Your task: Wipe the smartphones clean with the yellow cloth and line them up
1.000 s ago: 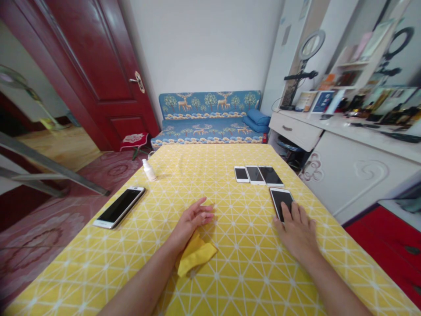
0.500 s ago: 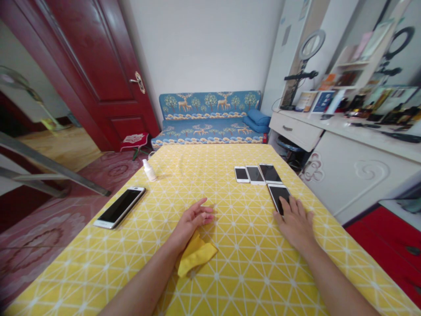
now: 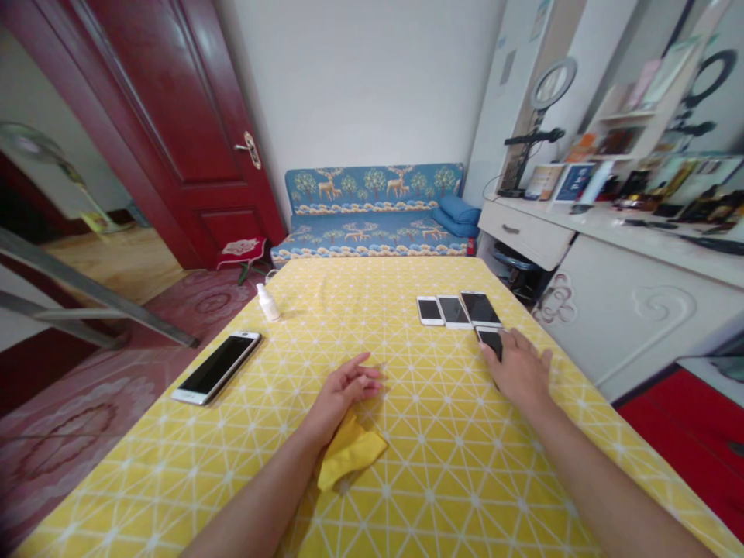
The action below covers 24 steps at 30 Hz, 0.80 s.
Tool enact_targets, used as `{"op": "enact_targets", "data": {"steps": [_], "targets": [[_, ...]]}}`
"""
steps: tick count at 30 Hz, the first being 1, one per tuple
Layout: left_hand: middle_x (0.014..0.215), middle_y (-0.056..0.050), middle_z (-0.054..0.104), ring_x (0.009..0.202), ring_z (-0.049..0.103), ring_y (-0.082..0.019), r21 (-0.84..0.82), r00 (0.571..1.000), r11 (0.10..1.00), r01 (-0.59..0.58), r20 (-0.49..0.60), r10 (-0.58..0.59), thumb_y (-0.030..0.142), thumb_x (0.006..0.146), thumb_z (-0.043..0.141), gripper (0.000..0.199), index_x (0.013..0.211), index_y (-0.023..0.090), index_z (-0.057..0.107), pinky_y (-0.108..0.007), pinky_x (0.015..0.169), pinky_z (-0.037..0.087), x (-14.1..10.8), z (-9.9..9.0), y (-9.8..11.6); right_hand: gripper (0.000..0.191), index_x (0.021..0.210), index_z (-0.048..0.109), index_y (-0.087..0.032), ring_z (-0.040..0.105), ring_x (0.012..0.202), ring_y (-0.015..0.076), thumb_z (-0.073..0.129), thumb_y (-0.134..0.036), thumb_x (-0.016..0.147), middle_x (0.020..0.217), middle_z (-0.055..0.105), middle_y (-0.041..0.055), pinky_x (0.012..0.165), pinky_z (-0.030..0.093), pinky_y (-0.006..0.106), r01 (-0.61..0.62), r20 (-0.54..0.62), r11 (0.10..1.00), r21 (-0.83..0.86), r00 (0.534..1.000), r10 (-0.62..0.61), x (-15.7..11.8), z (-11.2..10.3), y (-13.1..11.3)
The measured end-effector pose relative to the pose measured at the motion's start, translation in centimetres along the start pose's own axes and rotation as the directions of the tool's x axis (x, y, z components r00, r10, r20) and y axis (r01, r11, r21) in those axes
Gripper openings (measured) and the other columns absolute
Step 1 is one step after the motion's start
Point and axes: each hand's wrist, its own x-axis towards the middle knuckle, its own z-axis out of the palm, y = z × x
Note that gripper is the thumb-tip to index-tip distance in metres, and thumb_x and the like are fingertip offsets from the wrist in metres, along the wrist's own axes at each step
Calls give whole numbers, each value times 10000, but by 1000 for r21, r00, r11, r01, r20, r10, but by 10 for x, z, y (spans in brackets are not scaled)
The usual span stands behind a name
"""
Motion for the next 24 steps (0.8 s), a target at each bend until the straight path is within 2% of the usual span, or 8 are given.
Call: {"op": "enact_targets", "data": {"steps": [3, 7, 10, 13, 20, 22, 24], "targets": [[968, -97, 662, 830, 652, -195, -4, 1000, 1000, 2, -4, -2, 311, 726, 733, 524, 1210, 174, 585, -397, 841, 488, 0, 1, 2, 714, 1364, 410, -85, 413, 1253, 398, 293, -602, 886, 1420, 400, 226, 1024, 237, 638, -37, 37, 999, 36, 999, 36, 33, 4, -8], [976, -96, 651, 832, 648, -191, -9, 1000, 1000, 8, 3, -8, 312, 742, 718, 513, 1213, 167, 574, -395, 839, 493, -1, 2, 5, 926, 1407, 353, -98, 355, 1286, 448, 420, -749, 752, 1445, 332, 264, 1011, 224, 665, -125, 176, 990, 66, 978, 112, 68, 10, -18], [982, -98, 648, 832, 644, -184, -14, 1000, 1000, 17, 3, -17, 314, 746, 715, 502, 1204, 162, 575, -384, 837, 496, -2, 3, 6, 1036, 1433, 314, -103, 326, 1300, 467, 462, -802, 682, 1455, 307, 276, 1011, 201, 689, -158, 274, 983, 96, 953, 127, 86, 16, -20], [978, -100, 650, 826, 643, -183, -9, 1000, 1000, 19, 1, -19, 314, 751, 711, 489, 1195, 159, 578, -379, 825, 498, -1, 3, 6, 1084, 1444, 291, -98, 321, 1307, 457, 497, -809, 652, 1453, 324, 264, 1028, 186, 686, -156, 318, 982, 105, 941, 115, 97, 23, -17], [979, -94, 651, 820, 646, -180, -1, 1000, 1000, 19, 15, -19, 298, 764, 699, 476, 1202, 163, 571, -375, 814, 503, 2, 1, 3, 986, 1452, 274, -104, 264, 1358, 402, 538, -707, 718, 1499, 286, 218, 1069, 150, 651, -111, 308, 985, 128, 949, 67, 99, 31, -8], [975, -95, 653, 814, 648, -180, -2, 1000, 1000, 24, 9, -24, 296, 759, 704, 483, 1202, 157, 570, -375, 814, 503, 2, 2, 3, 940, 1437, 300, -84, 236, 1369, 408, 553, -663, 740, 1505, 270, 224, 1063, 152, 656, -106, 267, 986, 130, 961, 69, 94, 28, -16], [968, -98, 657, 809, 651, -185, -5, 1000, 1000, 24, -4, -24, 298, 745, 717, 510, 1210, 154, 565, -383, 813, 505, 2, 3, 4, 846, 1398, 360, -59, 237, 1369, 407, 559, -593, 773, 1489, 292, 240, 1061, 180, 636, -80, 166, 983, 168, 985, 52, 81, 21, -34]]}}
